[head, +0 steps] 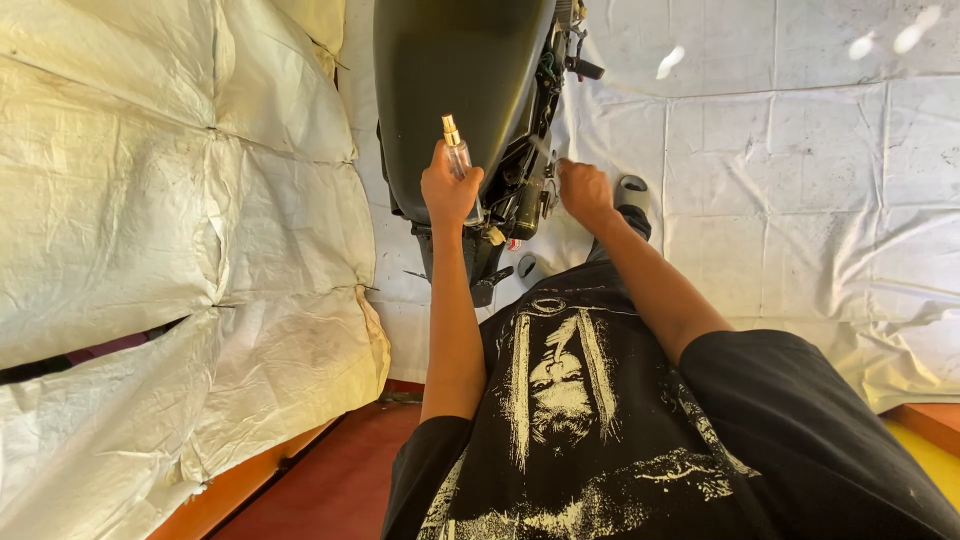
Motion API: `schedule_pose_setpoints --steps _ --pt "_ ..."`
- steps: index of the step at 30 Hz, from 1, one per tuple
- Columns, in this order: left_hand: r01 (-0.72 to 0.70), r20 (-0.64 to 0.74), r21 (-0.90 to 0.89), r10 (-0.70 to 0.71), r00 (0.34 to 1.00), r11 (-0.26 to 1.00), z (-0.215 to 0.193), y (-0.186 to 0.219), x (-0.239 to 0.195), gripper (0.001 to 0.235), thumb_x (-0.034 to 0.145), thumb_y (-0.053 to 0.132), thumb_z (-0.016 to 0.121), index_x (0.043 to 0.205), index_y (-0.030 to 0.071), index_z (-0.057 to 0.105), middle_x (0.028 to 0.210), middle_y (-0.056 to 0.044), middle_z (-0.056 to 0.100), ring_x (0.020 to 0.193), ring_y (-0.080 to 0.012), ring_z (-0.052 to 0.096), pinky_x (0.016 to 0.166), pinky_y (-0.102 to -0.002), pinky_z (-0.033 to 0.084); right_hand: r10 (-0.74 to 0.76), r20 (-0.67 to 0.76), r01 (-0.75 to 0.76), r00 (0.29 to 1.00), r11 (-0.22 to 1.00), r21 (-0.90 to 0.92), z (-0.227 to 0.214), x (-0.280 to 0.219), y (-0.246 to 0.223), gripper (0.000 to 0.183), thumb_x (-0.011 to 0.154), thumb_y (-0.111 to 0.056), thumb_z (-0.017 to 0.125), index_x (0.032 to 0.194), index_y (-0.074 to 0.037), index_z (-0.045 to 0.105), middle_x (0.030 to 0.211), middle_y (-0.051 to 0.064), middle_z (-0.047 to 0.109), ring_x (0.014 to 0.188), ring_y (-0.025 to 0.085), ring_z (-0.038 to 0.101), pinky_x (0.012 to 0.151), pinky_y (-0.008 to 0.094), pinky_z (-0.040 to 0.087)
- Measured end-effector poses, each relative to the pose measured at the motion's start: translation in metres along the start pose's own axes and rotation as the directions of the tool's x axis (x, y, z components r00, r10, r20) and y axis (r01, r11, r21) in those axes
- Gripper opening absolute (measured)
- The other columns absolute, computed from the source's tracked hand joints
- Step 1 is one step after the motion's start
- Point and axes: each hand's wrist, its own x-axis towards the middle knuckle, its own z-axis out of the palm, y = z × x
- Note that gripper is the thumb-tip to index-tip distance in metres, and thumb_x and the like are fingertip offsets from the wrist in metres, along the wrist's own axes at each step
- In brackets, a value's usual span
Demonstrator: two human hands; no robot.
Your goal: The person uses a wrench to tighten bolts on the rear section of a motorcycle while holding a spray bottle. They work on the area near the seat and rear wheel, adjusting their position to reach different fasteners.
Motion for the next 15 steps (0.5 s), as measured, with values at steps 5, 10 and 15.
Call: schedule_pose_setpoints --steps 5,10,15 --pt "0.0 0.0 0.042 0.0 1.0 0.999 0.005 -0.002 0.003 0.027 0.064 0.021 0.067 0.087 0.019 0.054 0.056 -0.012 0.062 0.057 -0.0408 0.068 0.055 -0.049 0.051 -0.034 0.061 0.026 0.998 0.992 0.124 -0.009 -0.011 -0.013 0.02 0.102 -0.024 0.056 0.11 -0.02 0.074 0.082 0.017 0.075 0.08 0.043 0.075 0.07 0.054 0.063" --pt "0.024 -0.005 0.041 -0.024 1.0 0.999 0.003 -0.002 -0.001 0.029 0.062 0.021 0.068 0.087 0.02 0.053 0.056 -0.01 0.062 0.056 -0.0383 0.068 0.055 -0.046 0.052 -0.012 0.076 0.003 0.997 0.993 0.116 0.018 -0.006 -0.002 0.021 0.104 -0.031 0.055 0.113 -0.025 0.074 0.079 0.018 0.075 0.081 0.043 0.075 0.072 0.054 0.063" --pt "0.032 -0.01 0.022 -0.032 0.999 0.999 0.004 0.001 -0.001 0.029 0.062 0.02 0.068 0.088 0.018 0.054 0.058 -0.012 0.063 0.059 -0.0427 0.069 0.057 -0.051 0.051 -0.182 0.072 0.182 0.981 0.983 0.0 -0.018 -0.017 -0.014 0.02 0.102 -0.023 0.055 0.111 -0.026 0.072 0.075 0.012 0.074 0.075 0.039 0.076 0.066 0.052 0.064"
